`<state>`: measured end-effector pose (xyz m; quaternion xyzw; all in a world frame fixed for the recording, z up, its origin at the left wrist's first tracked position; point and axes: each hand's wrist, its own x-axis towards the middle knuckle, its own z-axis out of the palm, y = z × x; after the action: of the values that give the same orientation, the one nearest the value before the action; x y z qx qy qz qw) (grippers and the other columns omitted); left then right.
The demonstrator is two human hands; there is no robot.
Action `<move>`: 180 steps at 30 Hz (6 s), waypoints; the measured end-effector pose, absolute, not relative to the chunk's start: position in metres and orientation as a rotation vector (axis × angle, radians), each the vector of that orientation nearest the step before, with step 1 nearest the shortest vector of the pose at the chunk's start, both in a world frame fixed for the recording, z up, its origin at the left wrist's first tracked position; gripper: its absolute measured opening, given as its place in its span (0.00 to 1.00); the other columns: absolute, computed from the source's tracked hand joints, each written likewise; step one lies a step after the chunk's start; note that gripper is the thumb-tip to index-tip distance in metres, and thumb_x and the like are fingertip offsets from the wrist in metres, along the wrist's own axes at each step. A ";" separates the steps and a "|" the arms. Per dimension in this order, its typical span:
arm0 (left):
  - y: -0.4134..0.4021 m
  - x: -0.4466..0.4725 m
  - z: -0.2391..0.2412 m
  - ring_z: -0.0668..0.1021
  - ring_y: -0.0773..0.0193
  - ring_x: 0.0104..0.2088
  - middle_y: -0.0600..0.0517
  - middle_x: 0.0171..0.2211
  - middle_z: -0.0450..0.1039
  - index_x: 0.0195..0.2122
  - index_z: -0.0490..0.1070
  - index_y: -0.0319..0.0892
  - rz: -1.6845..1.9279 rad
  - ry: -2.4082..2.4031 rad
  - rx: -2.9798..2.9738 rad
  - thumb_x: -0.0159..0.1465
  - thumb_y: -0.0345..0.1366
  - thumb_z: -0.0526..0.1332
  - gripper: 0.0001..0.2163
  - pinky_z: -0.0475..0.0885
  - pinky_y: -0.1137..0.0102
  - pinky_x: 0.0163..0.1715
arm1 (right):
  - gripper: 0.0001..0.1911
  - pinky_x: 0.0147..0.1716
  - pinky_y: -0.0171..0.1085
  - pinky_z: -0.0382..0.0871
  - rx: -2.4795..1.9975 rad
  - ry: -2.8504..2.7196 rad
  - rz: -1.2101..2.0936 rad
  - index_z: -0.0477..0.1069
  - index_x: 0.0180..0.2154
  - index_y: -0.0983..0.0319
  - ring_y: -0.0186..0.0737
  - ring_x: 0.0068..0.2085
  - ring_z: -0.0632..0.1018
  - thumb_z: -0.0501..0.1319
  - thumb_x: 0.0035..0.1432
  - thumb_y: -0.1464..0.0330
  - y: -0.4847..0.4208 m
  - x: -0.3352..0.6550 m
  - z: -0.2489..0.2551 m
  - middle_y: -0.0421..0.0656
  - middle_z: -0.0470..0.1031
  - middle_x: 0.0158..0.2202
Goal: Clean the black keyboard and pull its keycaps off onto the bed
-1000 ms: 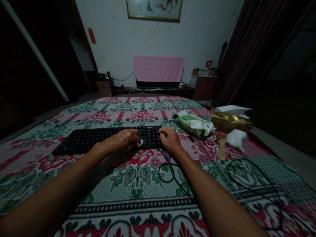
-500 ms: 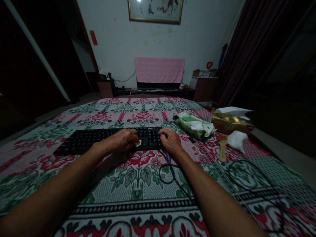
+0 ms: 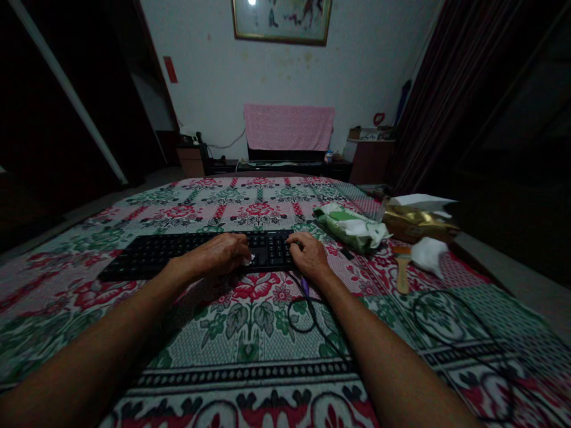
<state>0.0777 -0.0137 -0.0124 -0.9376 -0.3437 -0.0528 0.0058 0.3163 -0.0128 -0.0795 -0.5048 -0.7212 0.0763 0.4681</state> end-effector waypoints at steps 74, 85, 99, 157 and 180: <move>-0.003 0.092 -0.027 0.75 0.66 0.34 0.53 0.32 0.76 0.34 0.74 0.41 -1.243 -1.467 -2.998 0.56 0.30 0.56 0.08 0.69 0.71 0.38 | 0.10 0.43 0.39 0.66 -1.161 -1.895 0.228 0.72 0.36 0.58 0.39 0.40 0.74 0.55 0.52 0.70 -0.035 0.289 -0.040 0.41 0.75 0.37; -0.013 0.103 -0.020 0.72 0.72 0.25 0.55 0.25 0.72 0.31 0.70 0.36 -1.658 -1.597 -3.226 0.56 0.32 0.58 0.05 0.69 0.74 0.29 | 0.09 0.36 0.35 0.69 -1.050 -1.650 0.704 0.68 0.37 0.61 0.35 0.35 0.75 0.56 0.51 0.67 -0.037 0.258 -0.051 0.40 0.75 0.34; 0.019 0.049 -0.029 0.73 0.56 0.45 0.43 0.43 0.72 0.41 0.71 0.38 -0.349 -1.702 -2.498 0.61 0.38 0.51 0.14 0.66 0.64 0.46 | 0.12 0.37 0.36 0.65 -1.273 -1.876 0.154 0.73 0.37 0.59 0.38 0.36 0.73 0.53 0.55 0.67 -0.032 0.284 -0.041 0.42 0.73 0.34; -0.002 0.073 -0.028 0.66 0.47 0.50 0.42 0.50 0.62 0.60 0.49 0.43 -0.065 -1.426 -2.819 0.39 0.67 0.55 0.50 0.57 0.56 0.52 | 0.12 0.40 0.37 0.60 -1.668 -2.130 -0.208 0.72 0.39 0.59 0.41 0.40 0.72 0.52 0.56 0.68 -0.003 0.271 -0.038 0.45 0.73 0.37; -0.006 0.075 -0.024 0.62 0.45 0.53 0.40 0.54 0.58 0.60 0.49 0.42 0.014 -1.505 -2.837 0.38 0.69 0.54 0.52 0.55 0.54 0.54 | 0.11 0.36 0.34 0.59 -1.439 -2.184 -0.093 0.73 0.34 0.60 0.37 0.34 0.71 0.53 0.52 0.69 -0.008 0.271 -0.041 0.42 0.73 0.32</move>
<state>0.0752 -0.0064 -0.0240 -0.8829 -0.4683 0.0043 -0.0348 0.2715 -0.0077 -0.0413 -0.5309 -0.8061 -0.0342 0.2592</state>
